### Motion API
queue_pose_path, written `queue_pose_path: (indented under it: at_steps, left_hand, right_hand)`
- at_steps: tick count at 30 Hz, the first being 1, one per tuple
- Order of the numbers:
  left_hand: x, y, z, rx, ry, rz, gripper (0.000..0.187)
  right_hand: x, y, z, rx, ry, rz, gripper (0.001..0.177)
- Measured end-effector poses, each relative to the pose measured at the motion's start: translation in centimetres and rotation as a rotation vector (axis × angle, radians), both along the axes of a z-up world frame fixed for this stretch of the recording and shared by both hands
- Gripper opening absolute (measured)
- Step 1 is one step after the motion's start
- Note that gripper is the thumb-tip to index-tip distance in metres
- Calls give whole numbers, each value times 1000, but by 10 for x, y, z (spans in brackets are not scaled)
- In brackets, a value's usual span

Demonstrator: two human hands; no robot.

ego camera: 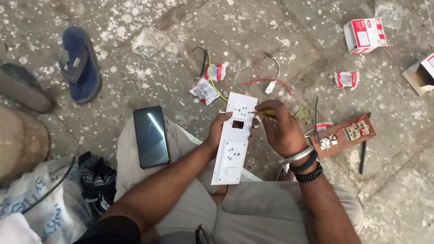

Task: Wiring and assembling an electrical switchboard.

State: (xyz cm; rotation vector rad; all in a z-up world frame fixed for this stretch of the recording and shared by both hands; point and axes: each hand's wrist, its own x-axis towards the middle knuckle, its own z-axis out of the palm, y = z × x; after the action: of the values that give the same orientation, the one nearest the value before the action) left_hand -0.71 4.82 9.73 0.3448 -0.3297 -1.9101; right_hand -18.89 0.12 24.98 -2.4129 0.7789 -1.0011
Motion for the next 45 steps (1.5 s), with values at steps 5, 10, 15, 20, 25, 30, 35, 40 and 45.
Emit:
queue_pose_path:
  at_steps: [5,10,15,20,25,30,35,40,45]
  left_hand:
    - [-2,-1,5,-16,44,12,68]
    - [-15,-4,-52,52,124,-5,74]
    - [-9,-9,-35,65,133,-12,73]
    - [-6,-5,-14,6,12,35,72]
    - [-6,-2,2,3,18,17,71]
    - [-5,-6,-5,-18,48,24,68]
    - [-3,-4,-5,-4,48,23,68]
    - [2,-15,-24,2,67,-5,70]
    - [1,-15,-57,-36,145,-31,71]
  right_hand:
    - [-3,-2,-3,59,31,-53,27]
    - [-16,-4,-29,-3,59,-102,27]
    - [-6,-7,-34,60,-2,-103,35]
    - [-2,-9,-15,188,45,-58,36]
    - [-5,-9,-14,266,70,-63,37]
    - [-4,-11,-16,243,37,-24,34]
    - [-3,-8,-14,219,70,-85,33]
    - [0,-15,-25,144,22,-109,32]
    - [-7,-13,-40,82,0,-191,36]
